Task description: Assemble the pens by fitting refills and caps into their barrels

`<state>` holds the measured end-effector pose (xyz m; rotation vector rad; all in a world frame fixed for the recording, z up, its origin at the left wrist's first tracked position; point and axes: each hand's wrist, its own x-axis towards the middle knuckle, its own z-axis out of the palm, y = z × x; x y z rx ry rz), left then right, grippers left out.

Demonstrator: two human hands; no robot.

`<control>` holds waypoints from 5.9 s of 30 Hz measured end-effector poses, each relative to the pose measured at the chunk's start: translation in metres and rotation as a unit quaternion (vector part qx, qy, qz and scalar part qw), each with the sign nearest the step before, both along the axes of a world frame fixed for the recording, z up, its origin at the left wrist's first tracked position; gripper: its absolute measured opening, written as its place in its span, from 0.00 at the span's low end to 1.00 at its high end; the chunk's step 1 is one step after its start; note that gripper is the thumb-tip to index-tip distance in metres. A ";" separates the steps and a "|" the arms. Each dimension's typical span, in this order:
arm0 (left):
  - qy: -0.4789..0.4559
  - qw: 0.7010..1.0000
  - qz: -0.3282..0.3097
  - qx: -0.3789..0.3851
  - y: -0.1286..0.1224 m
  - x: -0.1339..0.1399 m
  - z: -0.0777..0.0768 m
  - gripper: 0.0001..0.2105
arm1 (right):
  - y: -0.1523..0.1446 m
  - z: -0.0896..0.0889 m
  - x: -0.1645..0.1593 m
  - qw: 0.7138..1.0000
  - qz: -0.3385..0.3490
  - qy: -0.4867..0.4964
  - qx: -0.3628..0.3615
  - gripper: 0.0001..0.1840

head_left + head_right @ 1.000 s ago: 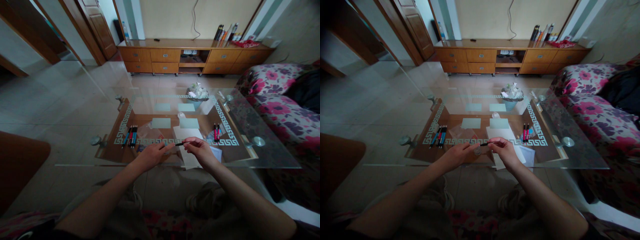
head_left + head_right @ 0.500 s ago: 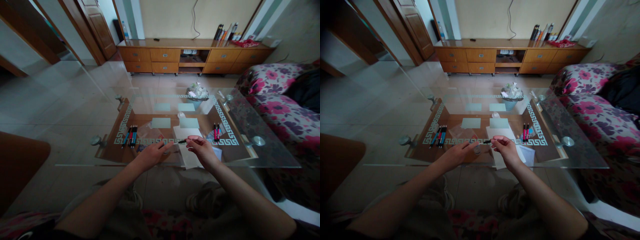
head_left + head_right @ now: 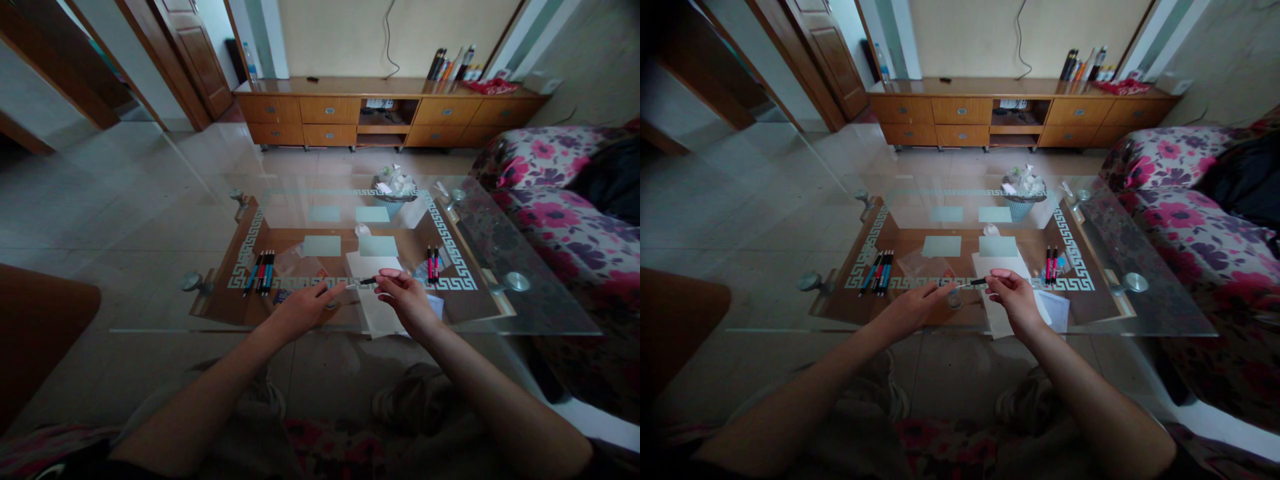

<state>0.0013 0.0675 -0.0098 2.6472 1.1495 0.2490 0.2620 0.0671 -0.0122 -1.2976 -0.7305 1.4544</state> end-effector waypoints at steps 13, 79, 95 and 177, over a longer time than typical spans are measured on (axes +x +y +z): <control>0.025 1.000 0.004 0.000 -0.001 0.001 0.004 0.29 | -0.001 0.003 0.000 1.000 -0.010 0.010 -0.014 0.21; 0.019 0.998 -0.047 0.040 0.000 -0.001 -0.007 0.32 | -0.005 0.012 -0.011 0.978 0.157 -0.136 0.021 0.15; -0.045 0.998 -0.047 -0.001 -0.001 0.000 -0.011 0.30 | -0.005 0.006 -0.010 0.969 0.191 -0.151 0.041 0.13; -0.246 0.959 0.109 -0.093 0.032 -0.001 -0.017 0.13 | 0.006 -0.021 -0.001 0.953 0.165 -0.247 0.063 0.18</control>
